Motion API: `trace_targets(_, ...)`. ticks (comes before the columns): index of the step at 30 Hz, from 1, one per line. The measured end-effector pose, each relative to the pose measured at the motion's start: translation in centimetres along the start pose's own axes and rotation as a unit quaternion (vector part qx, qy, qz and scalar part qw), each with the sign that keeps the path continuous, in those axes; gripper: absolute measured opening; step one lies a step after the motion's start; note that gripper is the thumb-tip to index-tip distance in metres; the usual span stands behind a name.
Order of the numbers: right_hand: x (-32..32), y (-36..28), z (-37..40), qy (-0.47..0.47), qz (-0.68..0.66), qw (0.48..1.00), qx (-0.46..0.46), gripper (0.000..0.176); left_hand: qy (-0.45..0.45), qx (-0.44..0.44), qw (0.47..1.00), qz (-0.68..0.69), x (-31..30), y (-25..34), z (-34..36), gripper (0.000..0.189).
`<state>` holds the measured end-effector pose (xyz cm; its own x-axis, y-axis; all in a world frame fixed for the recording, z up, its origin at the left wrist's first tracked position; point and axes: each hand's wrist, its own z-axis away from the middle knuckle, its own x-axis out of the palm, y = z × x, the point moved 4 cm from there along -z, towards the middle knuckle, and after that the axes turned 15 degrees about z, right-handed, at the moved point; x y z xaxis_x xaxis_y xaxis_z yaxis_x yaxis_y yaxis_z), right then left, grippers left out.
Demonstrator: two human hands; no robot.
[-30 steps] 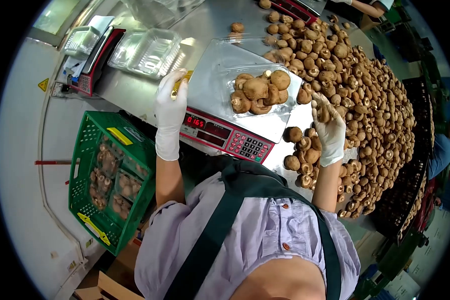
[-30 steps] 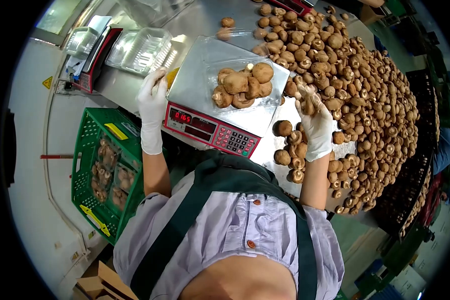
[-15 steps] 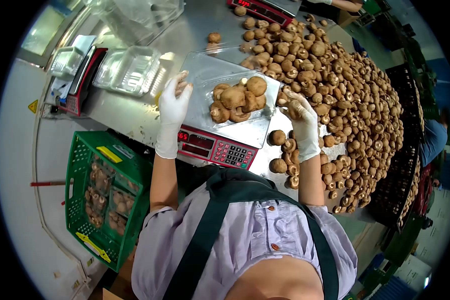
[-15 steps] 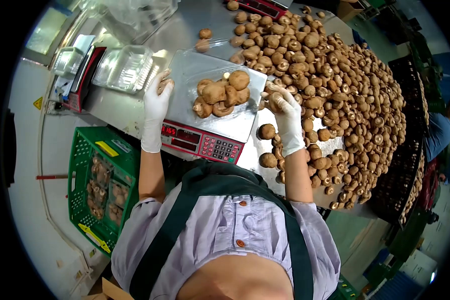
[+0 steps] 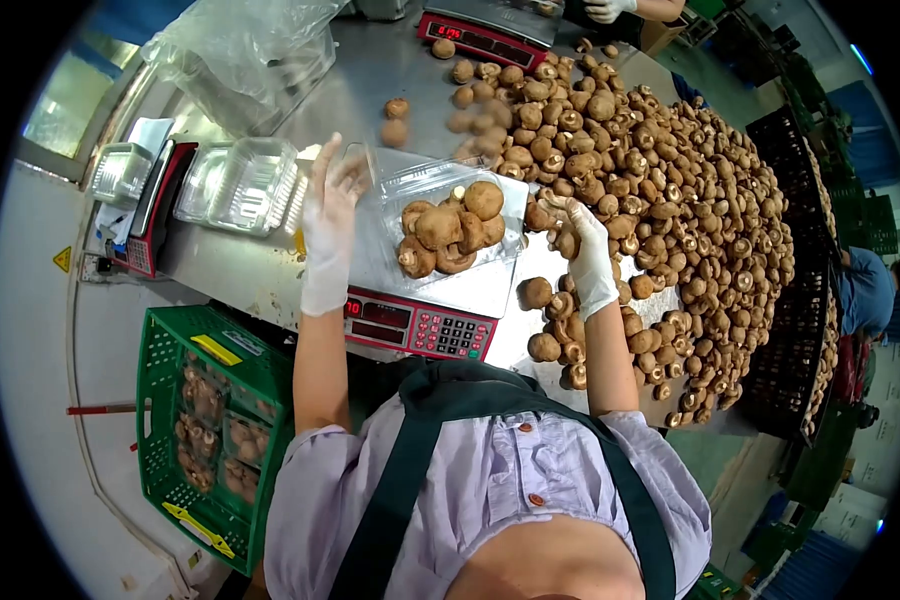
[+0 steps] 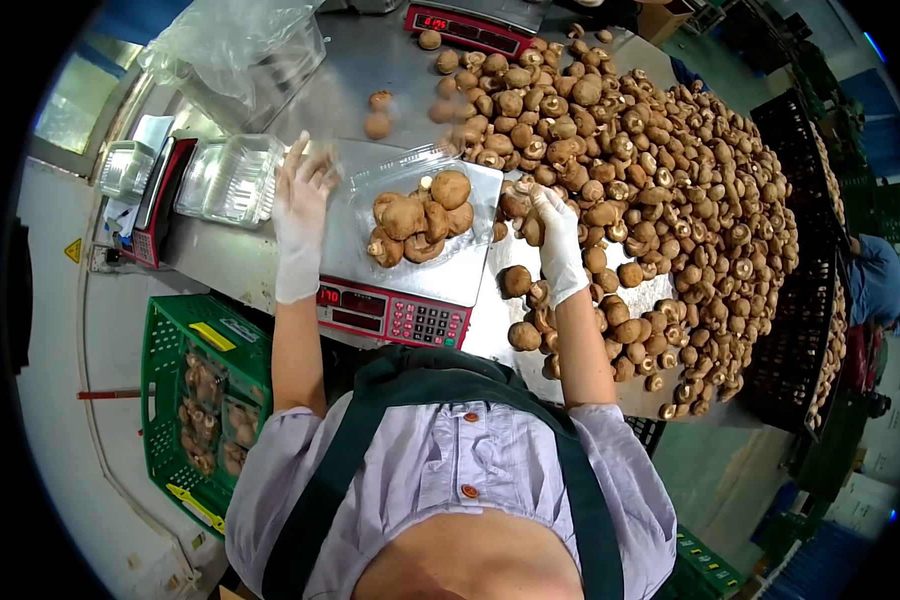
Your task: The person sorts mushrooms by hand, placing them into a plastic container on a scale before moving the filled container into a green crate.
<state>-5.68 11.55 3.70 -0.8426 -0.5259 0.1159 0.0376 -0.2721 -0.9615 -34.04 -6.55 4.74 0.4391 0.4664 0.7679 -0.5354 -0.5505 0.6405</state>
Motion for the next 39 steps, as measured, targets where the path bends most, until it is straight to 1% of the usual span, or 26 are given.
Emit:
trace_targets(1, 0.0, -0.1, 0.2, -0.013, 0.049, 0.999, 0.001, 0.027, -0.151, 0.0, 0.988, -0.043, 0.0, 0.4, 0.7, 0.052)
trace_targets(2, 0.0, -0.2, 0.4, -0.028, 0.098, 0.995, 0.004, 0.028, -0.298, 0.0, 0.951, -0.085, 0.2, 0.5, 2.1, 0.048)
trace_targets(3, 0.7, -0.9, 0.9, -0.029, 0.117, 0.993, -0.004, 0.031, -0.253, 0.03, 0.916, -0.311, 1.4, 0.5, 4.2, 0.042)
trace_targets(4, 1.0, -1.3, 1.2, -0.03, 0.116, 0.993, -0.002, 0.031, -0.194, 0.058, 0.829, -0.521, 2.9, 0.5, 6.4, 0.037)
trace_targets(6, 1.8, -1.1, 1.7, -0.1, 0.261, 0.958, 0.055, 0.031, -0.193, 0.187, 0.746, -0.61, 3.4, -0.2, 9.0, 0.039)
trace_targets(7, 2.3, -0.7, 1.9, -0.116, 0.296, 0.946, 0.065, 0.027, -0.107, 0.219, 0.784, -0.571, 3.8, -0.1, 10.3, 0.042)
trace_targets(8, 2.8, -0.3, 2.1, -0.132, 0.331, 0.931, 0.075, 0.023, -0.049, 0.238, 0.78, -0.576, 3.7, -0.3, 11.3, 0.046)
trace_targets(10, 2.8, 0.7, 2.1, -0.175, 0.264, 0.943, 0.1, 0.021, 0.008, 0.106, 0.856, -0.507, 1.3, -1.7, 12.3, 0.048)
trace_targets(11, 2.8, 0.9, 2.2, -0.177, 0.267, 0.943, 0.095, 0.018, 0.051, 0.003, 0.904, -0.424, 0.5, -2.4, 12.9, 0.042)
trace_targets(12, 3.1, 1.3, 2.2, -0.173, 0.254, 0.948, 0.081, 0.015, 0.058, 0.006, 0.904, -0.423, 0.6, -2.5, 13.1, 0.042)
trace_targets(14, 3.1, 1.5, 2.6, -0.183, 0.245, 0.947, 0.099, 0.014, 0.136, -0.085, 0.934, -0.32, -0.2, -3.1, 13.2, 0.036)
trace_targets(16, 3.0, 1.9, 2.5, -0.193, 0.238, 0.947, 0.096, 0.013, 0.137, -0.103, 0.943, -0.287, -0.3, -3.4, 13.2, 0.033)
trace_targets(19, 3.3, 1.8, 2.8, -0.18, 0.258, 0.946, 0.078, 0.012, 0.148, -0.128, 0.966, -0.171, -0.6, -4.4, 13.4, 0.031)
trace_targets(21, 3.6, 1.3, 3.4, -0.139, 0.265, 0.951, 0.076, 0.009, 0.129, -0.103, 0.975, -0.151, -0.3, -4.9, 13.2, 0.025)
trace_targets(24, 2.9, 2.6, 3.6, -0.122, 0.317, 0.94, 0.032, 0.007, 0.12, -0.053, 0.977, -0.169, -1.0, -5.2, 13.2, 0.022)
trace_targets(25, 3.4, 2.5, 3.9, -0.112, 0.3, 0.947, 0.024, 0.007, 0.097, -0.033, 0.971, -0.214, -0.6, -4.4, 13.1, 0.021)
trace_targets(26, 3.9, 2.2, 4.4, -0.104, 0.283, 0.953, 0.018, 0.007, 0.08, -0.033, 0.977, -0.196, -0.9, -3.9, 13.1, 0.02)
trace_targets(28, 5.2, 1.4, 5.5, -0.134, 0.25, 0.959, 0.004, 0.01, 0.025, 0.006, 0.98, -0.198, -1.3, -1.7, 13.1, 0.028)
trace_targets(30, 6.8, 2.2, 6.1, -0.186, 0.125, 0.974, -0.016, 0.014, 0.04, 0.034, 0.982, -0.181, -2.6, -0.1, 13.6, 0.042)
trace_targets(32, 9.7, 1.2, 7.9, -0.206, 0.172, 0.963, -0.015, 0.017, 0.073, 0.132, 0.976, -0.159, -3.4, 1.5, 14.0, 0.055)
trace_targets(33, 11.4, 1.1, 8.8, -0.22, 0.191, 0.956, -0.022, 0.017, 0.043, 0.073, 0.996, 0.038, -3.7, 1.1, 14.1, 0.066)
trace_targets(34, 12.9, 1.2, 9.6, -0.233, 0.209, 0.949, -0.03, 0.017, 0.034, 0.078, 0.977, 0.195, -1.9, 2.2, 15.1, 0.07)
trace_targets(35, 14.4, 2.0, 10.3, -0.288, 0.206, 0.934, -0.036, 0.019, 0.047, 0.094, 0.968, 0.229, -1.8, 2.2, 15.6, 0.07)
trace_targets(36, 15.8, 2.9, 10.8, -0.307, 0.236, 0.919, -0.075, 0.02, 0.058, 0.111, 0.957, 0.263, -1.9, 2.4, 16.0, 0.07)
trace_targets(38, 19.5, 2.4, 12.4, -0.375, 0.305, 0.865, -0.139, 0.022, 0.084, 0.107, 0.943, 0.304, -5.5, 2.8, 17.0, 0.057)
trace_targets(39, 20.9, 2.1, 12.9, -0.408, 0.31, 0.847, -0.141, 0.023, 0.119, 0.167, 0.937, 0.282, -6.5, 4.4, 17.8, 0.058)
